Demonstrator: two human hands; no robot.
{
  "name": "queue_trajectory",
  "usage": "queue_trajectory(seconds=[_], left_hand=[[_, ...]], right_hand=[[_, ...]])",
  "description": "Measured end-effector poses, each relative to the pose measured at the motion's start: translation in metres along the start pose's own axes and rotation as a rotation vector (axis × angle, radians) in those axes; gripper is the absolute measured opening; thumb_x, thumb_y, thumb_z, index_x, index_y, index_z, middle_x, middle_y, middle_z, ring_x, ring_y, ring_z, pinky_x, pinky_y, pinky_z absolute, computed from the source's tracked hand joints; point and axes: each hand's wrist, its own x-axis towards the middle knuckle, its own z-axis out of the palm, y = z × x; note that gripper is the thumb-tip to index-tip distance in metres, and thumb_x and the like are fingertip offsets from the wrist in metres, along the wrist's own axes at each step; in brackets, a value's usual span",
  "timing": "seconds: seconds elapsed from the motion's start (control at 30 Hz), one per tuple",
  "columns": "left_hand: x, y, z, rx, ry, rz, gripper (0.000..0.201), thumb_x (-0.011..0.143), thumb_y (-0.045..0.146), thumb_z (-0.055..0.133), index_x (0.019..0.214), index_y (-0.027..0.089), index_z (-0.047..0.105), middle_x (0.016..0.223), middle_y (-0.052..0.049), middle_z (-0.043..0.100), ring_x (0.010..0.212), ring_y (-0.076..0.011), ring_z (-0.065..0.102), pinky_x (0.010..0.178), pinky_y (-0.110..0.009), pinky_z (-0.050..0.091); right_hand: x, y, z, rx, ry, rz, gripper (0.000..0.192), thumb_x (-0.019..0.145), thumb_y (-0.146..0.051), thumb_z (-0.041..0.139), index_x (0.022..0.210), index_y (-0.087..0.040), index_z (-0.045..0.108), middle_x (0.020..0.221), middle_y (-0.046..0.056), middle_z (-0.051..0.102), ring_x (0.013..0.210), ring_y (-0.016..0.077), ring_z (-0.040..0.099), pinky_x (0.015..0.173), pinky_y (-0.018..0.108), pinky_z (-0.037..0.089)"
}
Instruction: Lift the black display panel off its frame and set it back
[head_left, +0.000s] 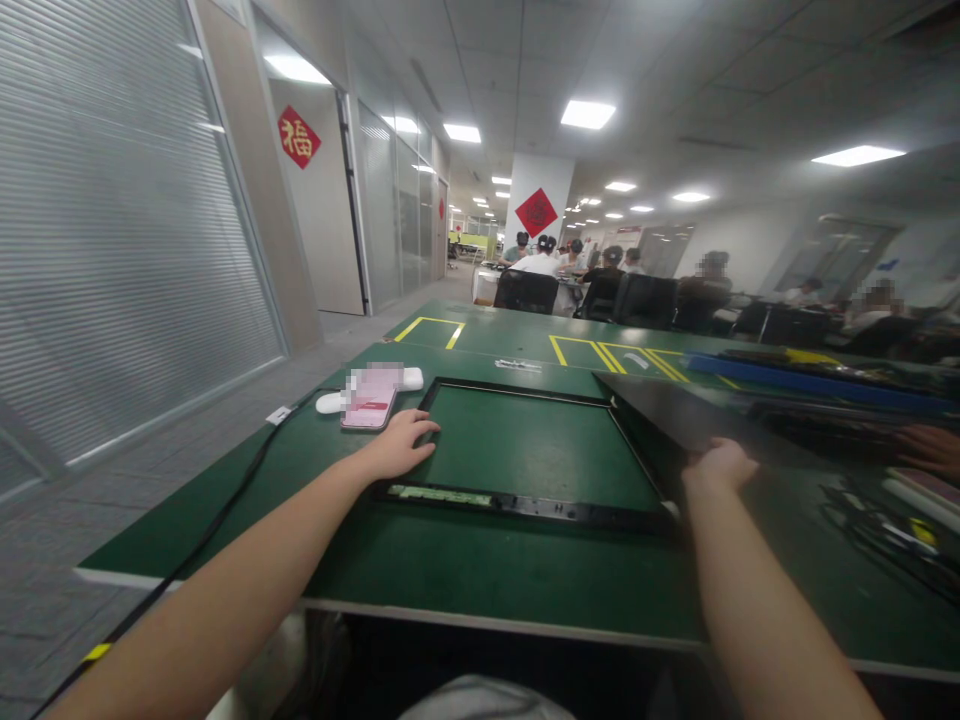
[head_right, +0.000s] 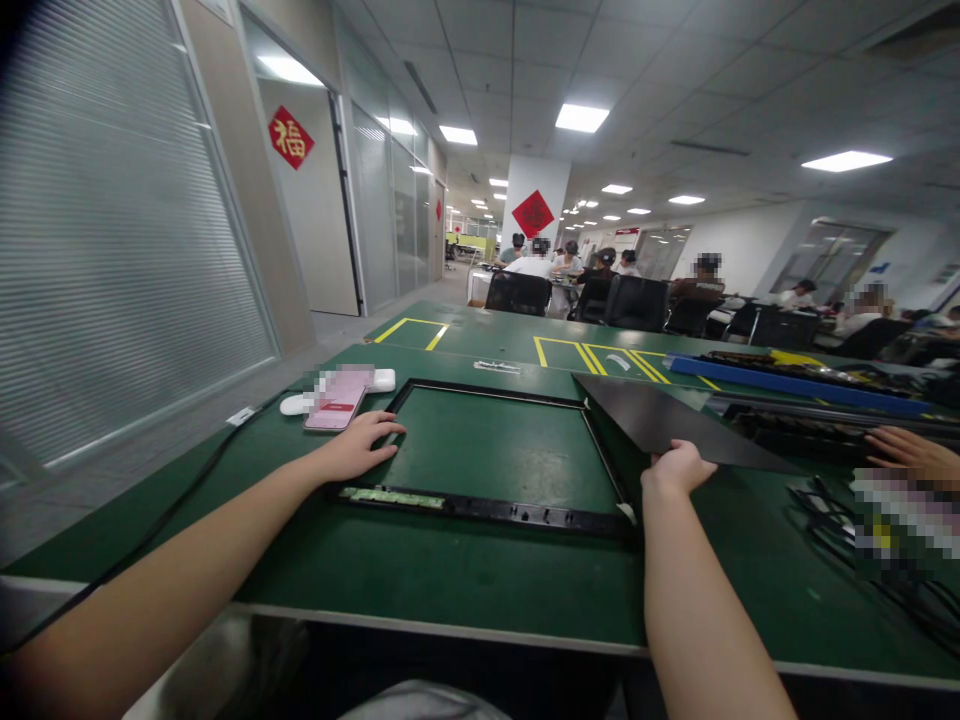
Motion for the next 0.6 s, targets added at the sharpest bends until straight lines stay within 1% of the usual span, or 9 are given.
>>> queue_trajectory(seconds=[0.03,0.1,0.23,0.3,0.37,0.5,0.6], left_hand=[[0.0,0.0,0.0,0.001,-0.001,0.002,0.047,0.084,0.043,0.051,0.12,0.017,0.066,0.135,-0.015,0.054,0.129,-0.0325,0.046,0.11,-0.047,0.035],[0.0,0.0,-0.001,0.006,-0.006,0.005,0.047,0.084,0.043,0.05,0.121,0.017,0.065,0.135,-0.015,0.054,0.129,-0.032,0.046,0.11,-0.047,0.035],[0.0,0.001,0.0,0.019,-0.012,0.015,0.048,0.085,0.042,0.049,0.122,0.016,0.065,0.134,-0.016,0.054,0.129,-0.032,0.046,0.111,-0.046,0.034],[0.0,0.001,0.0,0.021,-0.007,0.018,0.048,0.085,0.041,0.049,0.122,0.016,0.065,0.134,-0.016,0.054,0.129,-0.0319,0.047,0.111,-0.046,0.034],[0.0,0.0,0.0,0.025,-0.007,0.02,0.047,0.085,0.042,0.049,0.122,0.016,0.065,0.133,-0.015,0.055,0.129,-0.0316,0.047,0.111,-0.045,0.034],[-0.001,0.0,0.001,0.041,-0.012,0.019,0.047,0.086,0.042,0.048,0.122,0.018,0.064,0.134,-0.014,0.054,0.13,-0.0305,0.046,0.111,-0.045,0.034],[-0.001,0.0,0.002,0.044,-0.019,0.01,0.048,0.087,0.041,0.047,0.126,0.017,0.061,0.141,-0.015,0.049,0.134,-0.031,0.042,0.112,-0.046,0.032]], right_hand=[[0.0,0.001,-0.001,0.024,0.053,-0.011,0.045,0.061,-0.002,0.048,0.098,-0.026,0.041,0.103,-0.002,0.054,0.076,0.01,0.058,0.049,0.019,0.05],[0.001,0.004,-0.003,0.058,0.112,-0.001,0.045,0.057,0.002,0.048,0.094,-0.024,0.044,0.097,-0.002,0.056,0.072,0.0106,0.058,0.053,0.023,0.054],[0.012,0.01,-0.009,0.024,0.098,0.148,0.039,0.055,0.003,0.05,0.087,-0.02,0.05,0.091,-0.001,0.056,0.071,0.0115,0.058,0.061,0.031,0.059],[0.019,0.013,-0.011,0.021,0.054,0.244,0.035,0.057,0.003,0.049,0.084,-0.019,0.051,0.088,0.0,0.057,0.071,0.0122,0.059,0.064,0.033,0.06],[0.026,0.014,-0.012,0.036,0.017,0.306,0.034,0.059,0.004,0.047,0.084,-0.019,0.052,0.087,0.0,0.058,0.071,0.0125,0.06,0.066,0.034,0.06],[0.031,0.014,-0.012,0.041,0.009,0.36,0.033,0.061,0.004,0.047,0.085,-0.018,0.053,0.087,0.001,0.059,0.071,0.0129,0.061,0.067,0.034,0.061],[0.03,0.013,-0.012,0.03,0.01,0.367,0.032,0.062,0.004,0.048,0.085,-0.018,0.053,0.087,0.001,0.059,0.071,0.0126,0.061,0.068,0.033,0.061]])
